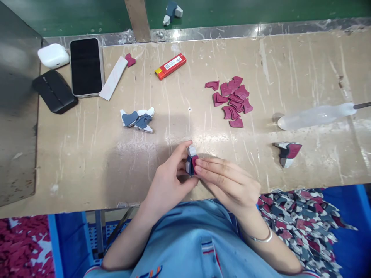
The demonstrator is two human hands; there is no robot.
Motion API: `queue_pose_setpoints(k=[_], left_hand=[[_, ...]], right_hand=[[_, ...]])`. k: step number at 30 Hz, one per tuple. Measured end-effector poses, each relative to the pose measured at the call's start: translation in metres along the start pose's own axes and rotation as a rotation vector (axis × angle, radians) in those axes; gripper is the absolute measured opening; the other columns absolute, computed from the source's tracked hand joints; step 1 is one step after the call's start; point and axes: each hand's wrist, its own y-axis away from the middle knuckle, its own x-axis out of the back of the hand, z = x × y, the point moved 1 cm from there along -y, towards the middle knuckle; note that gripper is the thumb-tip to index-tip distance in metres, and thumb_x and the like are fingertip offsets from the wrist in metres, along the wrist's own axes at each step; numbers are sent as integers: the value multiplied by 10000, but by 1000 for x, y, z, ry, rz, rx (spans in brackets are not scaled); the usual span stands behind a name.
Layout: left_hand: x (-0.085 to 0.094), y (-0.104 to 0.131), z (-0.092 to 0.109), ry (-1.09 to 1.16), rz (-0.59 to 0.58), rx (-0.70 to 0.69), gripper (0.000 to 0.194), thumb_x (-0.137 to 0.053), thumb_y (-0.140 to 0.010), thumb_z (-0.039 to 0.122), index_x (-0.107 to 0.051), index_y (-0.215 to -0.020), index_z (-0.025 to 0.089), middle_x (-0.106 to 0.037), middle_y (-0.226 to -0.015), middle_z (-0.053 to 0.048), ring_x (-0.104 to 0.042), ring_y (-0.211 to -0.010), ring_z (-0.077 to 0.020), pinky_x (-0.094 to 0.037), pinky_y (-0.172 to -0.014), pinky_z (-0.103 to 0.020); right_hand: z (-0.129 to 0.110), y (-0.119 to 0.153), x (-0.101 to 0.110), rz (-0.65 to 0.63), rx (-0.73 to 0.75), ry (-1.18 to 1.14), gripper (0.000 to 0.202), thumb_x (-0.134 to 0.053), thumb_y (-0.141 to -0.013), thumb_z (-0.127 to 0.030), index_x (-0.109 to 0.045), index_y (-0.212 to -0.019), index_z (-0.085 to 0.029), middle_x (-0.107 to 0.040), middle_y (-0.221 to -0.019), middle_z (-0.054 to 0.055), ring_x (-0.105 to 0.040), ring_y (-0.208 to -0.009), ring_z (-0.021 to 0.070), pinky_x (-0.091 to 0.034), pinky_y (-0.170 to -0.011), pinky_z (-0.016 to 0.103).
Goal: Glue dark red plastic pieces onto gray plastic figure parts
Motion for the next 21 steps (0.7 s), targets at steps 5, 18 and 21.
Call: queue_pose_setpoints(k=[5, 18, 21], left_hand=[[1, 5, -1, 53, 2, -27, 689, -732, -876, 133, -550, -1533, 233, -822, -1296, -55, -833, -1061, -166, -682, -980, -267], [7, 9, 5, 569, -55, -79, 480, -858, -952, 147, -653, -1368, 270, -884, -1107, -24, -881, -978, -167, -686, -892, -198], [7, 8, 6, 615, -68, -78, 450, -861, -952, 146, -662, -1338, 264, -886, -1078, -27, -884, -957, -181, -697, -841, -204]], right_hand=[[2, -4, -4, -4, -75, -88, 350, -720, -1005, -51, -819, -1269, -259, -894, -1147, 44, -858, -1109, 241, -747, -969, 410], [-10, 1, -14, 181, -360, -589, 480, -764, -962, -44, -694, -1347, -324, -843, -1181, 31, -831, -1133, 209, -723, -1033, 398], [-10, 4, -19, 214, -386, -623, 500, -808, -952, -61, -673, -1350, -331, -835, -1078, 3, -844, -1012, 191, -740, -977, 385]])
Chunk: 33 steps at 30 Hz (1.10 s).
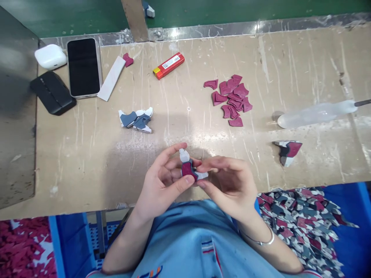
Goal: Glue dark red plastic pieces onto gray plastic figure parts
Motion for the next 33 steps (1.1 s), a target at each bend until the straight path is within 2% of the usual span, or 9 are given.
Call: queue_pose_setpoints(k=[5, 9, 15, 19, 21, 24, 26, 30, 33], left_hand=[[3, -1, -2, 21, 1, -7, 441, -885, -929, 133, -692, -1302, 267, -882, -1040, -7, -871, -937, -140, -675, -813, -161], [4, -2, -4, 56, -4, -13, 424, -908, -911, 151, -713, -1264, 282, -877, -1032, 22, -843, -902, -90, -655, -800, -128], [3, -2, -7, 7, 31, -19, 445, -913, -922, 217, -689, -1296, 306, -871, -1056, 17, -843, -939, -111, -669, -852, -176], [-1, 0, -8, -48, 85, -90, 257, -891, -934, 196, -760, -1136, 285, -867, -1068, 18, -847, -950, -111, -662, -833, -157], [-4, 2, -8, -144, 109, -154, 209, -847, -948, 133, -800, -1079, 289, -860, -1080, 23, -839, -978, -103, -653, -836, -141], [-6, 6, -6, -394, 116, -275, 323, -809, -922, 45, -857, -1113, 302, -841, -1134, -1, -811, -1088, -119, -643, -953, -166], [-7, 7, -6, -504, 109, -345, 372, -811, -899, 26, -874, -1141, 302, -835, -1149, -13, -798, -1109, -126, -634, -1007, -180], [-9, 6, -7, -394, 197, -335, 429, -884, -853, 47, -854, -1190, 310, -861, -1101, 6, -829, -1044, -118, -650, -959, -158], [-11, 5, -8, -342, 241, -290, 285, -924, -828, 84, -864, -1055, 246, -869, -1011, -10, -848, -967, -137, -668, -916, -169]], right_hand=[[-3, -3, -2, 18, 22, 55, 507, -838, -919, -33, -678, -1295, -333, -853, -1019, -16, -854, -950, 197, -738, -908, 370], [-8, -6, -3, -10, 53, 144, 421, -820, -922, -31, -719, -1212, -319, -861, -975, -10, -849, -907, 200, -721, -829, 336], [-7, -10, -3, 0, 112, 169, 459, -797, -891, 26, -742, -1196, -313, -863, -979, -6, -842, -915, 210, -711, -831, 352], [-7, -9, -5, 63, 173, 136, 480, -818, -848, 47, -734, -1175, -295, -838, -939, -6, -822, -874, 197, -703, -818, 343], [-7, -7, -6, 98, 120, 96, 474, -825, -854, 9, -710, -1199, -296, -813, -975, 3, -808, -902, 190, -699, -820, 328], [-5, -4, -7, 145, -54, 18, 483, -831, -893, -91, -643, -1278, -316, -797, -1098, 22, -807, -967, 188, -704, -817, 316], [-5, -4, -6, 140, -152, -22, 495, -828, -919, -117, -595, -1302, -328, -812, -1103, 11, -822, -942, 176, -711, -800, 305], [-7, -6, -6, 145, -207, -99, 498, -839, -929, -101, -552, -1256, -344, -841, -1049, -33, -860, -938, 175, -730, -851, 318], [-7, -5, -9, 169, -175, -95, 455, -842, -947, -142, -539, -1212, -353, -842, -1020, -49, -872, -967, 185, -732, -900, 328]])
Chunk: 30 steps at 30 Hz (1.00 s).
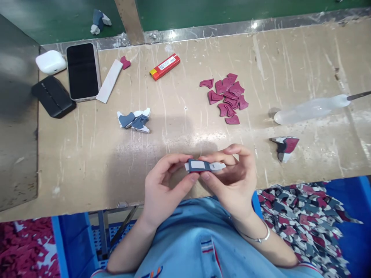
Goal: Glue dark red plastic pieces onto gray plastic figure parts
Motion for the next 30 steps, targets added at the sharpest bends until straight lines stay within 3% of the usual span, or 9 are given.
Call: queue_pose_setpoints(k=[6, 12, 18, 22, 24, 26, 28, 30], left_hand=[[-1, -1, 0, -47, 37, 46, 153, -931, -853, 199, -849, -982, 214, -856, -981, -38, -842, -946, -177, -690, -924, -241], [2, -10, 4, -13, -93, 125, 290, -932, -887, 448, -775, -946, 212, -826, -942, -46, -840, -910, -201, -703, -824, -274], [-2, -9, 4, 37, -40, 93, 279, -933, -893, 431, -782, -939, 200, -807, -887, -29, -813, -829, -156, -671, -766, -211], [5, -4, 3, -29, -166, 147, 282, -909, -921, 438, -768, -1036, 223, -837, -1001, -56, -837, -905, -198, -683, -779, -254], [11, -2, 2, -154, -235, 28, 455, -960, -866, 426, -748, -1242, 281, -824, -1215, -76, -832, -1069, -239, -695, -859, -301], [16, -2, 1, -378, -248, -259, 648, -987, -829, 298, -690, -1402, 350, -773, -1370, -74, -786, -1231, -264, -681, -986, -354], [17, -1, -1, -608, -226, -575, 631, -906, -867, 124, -690, -1412, 359, -790, -1312, -55, -780, -1217, -244, -654, -1067, -381], [16, 0, -3, -744, -205, -753, 535, -781, -921, 24, -726, -1345, 345, -833, -1151, -27, -808, -1070, -216, -655, -1067, -385]], right_hand=[[5, 1, -3, 15, 20, 8, 369, -812, -976, -181, -527, -1138, -349, -831, -1005, -45, -874, -956, 195, -730, -891, 334], [4, -2, 5, -58, -32, 67, 356, -852, -965, -245, -569, -1166, -324, -849, -1026, -11, -875, -911, 199, -732, -801, 310], [3, 1, 4, -71, 16, 108, 342, -834, -971, -236, -632, -1235, -316, -827, -1017, 2, -858, -975, 193, -705, -822, 293], [3, 1, 5, -6, -34, 94, 281, -828, -968, -277, -638, -1172, -307, -793, -919, -12, -829, -876, 187, -686, -747, 282], [5, -1, 6, 7, -116, 27, 263, -837, -967, -320, -645, -1145, -298, -785, -909, -12, -811, -849, 180, -681, -728, 278], [7, -2, 6, -25, -191, -63, 282, -845, -965, -358, -647, -1155, -296, -773, -902, -20, -792, -817, 165, -668, -693, 261], [8, -3, 7, -62, -232, -122, 316, -847, -965, -391, -639, -1184, -299, -750, -886, -35, -765, -769, 146, -648, -657, 240], [7, -3, 9, -79, -256, -120, 336, -839, -971, -435, -633, -1199, -299, -729, -875, -42, -738, -720, 134, -628, -624, 227]])
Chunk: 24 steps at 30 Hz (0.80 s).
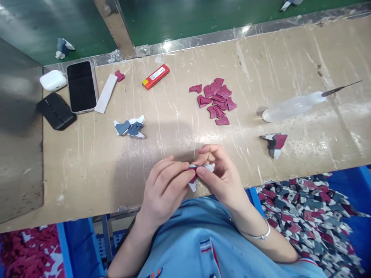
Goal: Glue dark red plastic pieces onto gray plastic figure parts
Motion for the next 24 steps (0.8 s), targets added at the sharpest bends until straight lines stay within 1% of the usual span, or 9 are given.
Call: queue_pose_setpoints(k=[3, 6, 9, 12, 16, 18, 20, 22, 24], left_hand=[[-1, 0, 1, -4, -23, 34, 420, -795, -947, 92, -758, -1288, 334, -864, -1075, -17, -818, -952, -231, -679, -1009, -415], [2, 0, 1, 107, -7, 148, 409, -855, -943, 184, -772, -1314, 333, -883, -1089, -13, -820, -935, -230, -667, -1002, -408], [4, 1, -1, 171, 7, 144, 440, -874, -931, 200, -784, -1335, 348, -892, -1092, -4, -820, -922, -218, -650, -993, -387], [4, -3, -3, 204, -23, 106, 432, -909, -894, 224, -800, -1294, 345, -893, -1025, -4, -816, -865, -221, -654, -952, -388], [6, -17, 1, 219, -191, 117, 262, -850, -940, 245, -792, -1190, 299, -877, -981, -30, -825, -842, -231, -678, -886, -363], [13, -25, -1, 134, -287, 151, 283, -827, -963, 301, -765, -1238, 300, -876, -1079, -59, -846, -952, -264, -693, -880, -364], [25, -33, -9, 6, -303, 163, 385, -811, -974, 408, -721, -1336, 315, -865, -1195, -82, -848, -1043, -306, -705, -893, -404], [39, -44, -22, -107, -307, 143, 412, -772, -991, 476, -701, -1370, 328, -861, -1220, -85, -851, -1038, -330, -710, -875, -432], [51, -59, -37, -182, -344, 114, 337, -731, -1010, 473, -730, -1309, 317, -869, -1158, -80, -856, -976, -325, -709, -825, -415]], right_hand=[[-3, 2, 4, -39, -5, 65, 315, -785, -1006, -526, -668, -1176, -287, -726, -879, -27, -710, -683, 132, -613, -603, 236], [-7, 4, 9, -93, 132, 152, 328, -815, -977, -560, -740, -1123, -276, -771, -946, 17, -757, -811, 177, -660, -712, 297], [-9, 3, 12, -113, 304, 247, 235, -874, -947, -467, -789, -1064, -282, -815, -1001, 44, -801, -940, 221, -693, -818, 353], [-10, 0, 12, -157, 430, 288, 109, -839, -987, -351, -787, -1054, -282, -840, -988, 44, -825, -919, 229, -713, -813, 373], [-15, 0, 18, -194, 648, 506, 170, -692, -1047, -236, -747, -1204, -273, -846, -954, 53, -830, -838, 245, -716, -753, 402], [-20, 0, 34, -129, 749, 628, 261, -661, -1024, -191, -729, -1260, -280, -856, -973, 56, -835, -850, 260, -714, -753, 423], [-25, 1, 61, 43, 824, 746, 274, -721, -973, -178, -738, -1222, -290, -855, -961, 51, -829, -842, 271, -703, -743, 439], [-29, 3, 96, 245, 850, 916, 207, -809, -930, -204, -753, -1108, -291, -841, -921, 44, -816, -839, 279, -682, -759, 451], [-29, 5, 129, 345, 812, 1143, 128, -822, -944, -257, -751, -1048, -282, -837, -932, 53, -819, -909, 299, -660, -832, 482]])
